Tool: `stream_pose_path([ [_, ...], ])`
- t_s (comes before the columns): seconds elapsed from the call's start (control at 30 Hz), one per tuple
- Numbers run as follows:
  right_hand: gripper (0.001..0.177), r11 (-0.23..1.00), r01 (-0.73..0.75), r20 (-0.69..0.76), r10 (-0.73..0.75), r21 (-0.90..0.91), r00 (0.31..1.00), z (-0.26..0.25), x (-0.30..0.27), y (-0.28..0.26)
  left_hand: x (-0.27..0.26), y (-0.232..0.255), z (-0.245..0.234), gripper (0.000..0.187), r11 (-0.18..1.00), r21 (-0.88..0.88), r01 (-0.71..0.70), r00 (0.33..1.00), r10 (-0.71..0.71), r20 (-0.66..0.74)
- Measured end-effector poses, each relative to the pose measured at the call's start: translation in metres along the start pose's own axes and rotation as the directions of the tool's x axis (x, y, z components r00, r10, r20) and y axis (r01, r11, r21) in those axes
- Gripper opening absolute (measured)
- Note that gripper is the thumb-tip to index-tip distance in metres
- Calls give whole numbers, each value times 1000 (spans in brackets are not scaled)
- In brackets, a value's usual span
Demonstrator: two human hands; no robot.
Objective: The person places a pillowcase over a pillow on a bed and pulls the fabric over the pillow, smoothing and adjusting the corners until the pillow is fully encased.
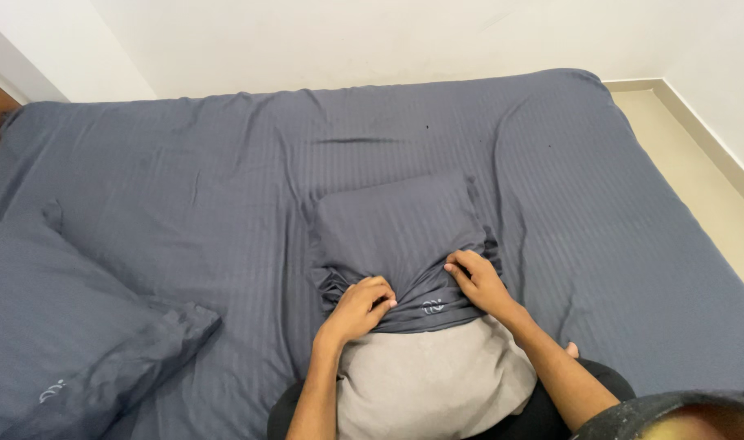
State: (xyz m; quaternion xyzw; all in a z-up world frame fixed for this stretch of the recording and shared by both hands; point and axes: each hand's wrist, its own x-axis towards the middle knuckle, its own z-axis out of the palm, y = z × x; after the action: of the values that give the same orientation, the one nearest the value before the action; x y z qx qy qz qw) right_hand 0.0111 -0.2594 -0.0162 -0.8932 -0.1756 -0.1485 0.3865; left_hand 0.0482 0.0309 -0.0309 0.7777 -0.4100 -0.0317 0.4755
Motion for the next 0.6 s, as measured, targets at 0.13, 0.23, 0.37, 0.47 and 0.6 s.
stream_pose_path([
  [0.13,17,936,-345,278,314,67,908,-4,-4,2,-1,5,-5,14,986,-99,135,986,-144,-85],
  [0.23,19,945,-321,521,241,67,819,-11,-12,2,5,15,-8,21,968,-66,242,933,-250,-257],
  [0.37,21,945,-328,520,276,8,808,-12,-12,7,9,19,-4,38,979,68,192,920,-155,-361],
  [0.47,23,952,-306,515,250,26,820,-8,-6,7,6,15,-1,21,972,177,155,943,-92,-320],
  [0.6,18,926,-376,492,315,28,812,-12,-1,0,6,7,0,14,975,172,138,959,-88,-270],
])
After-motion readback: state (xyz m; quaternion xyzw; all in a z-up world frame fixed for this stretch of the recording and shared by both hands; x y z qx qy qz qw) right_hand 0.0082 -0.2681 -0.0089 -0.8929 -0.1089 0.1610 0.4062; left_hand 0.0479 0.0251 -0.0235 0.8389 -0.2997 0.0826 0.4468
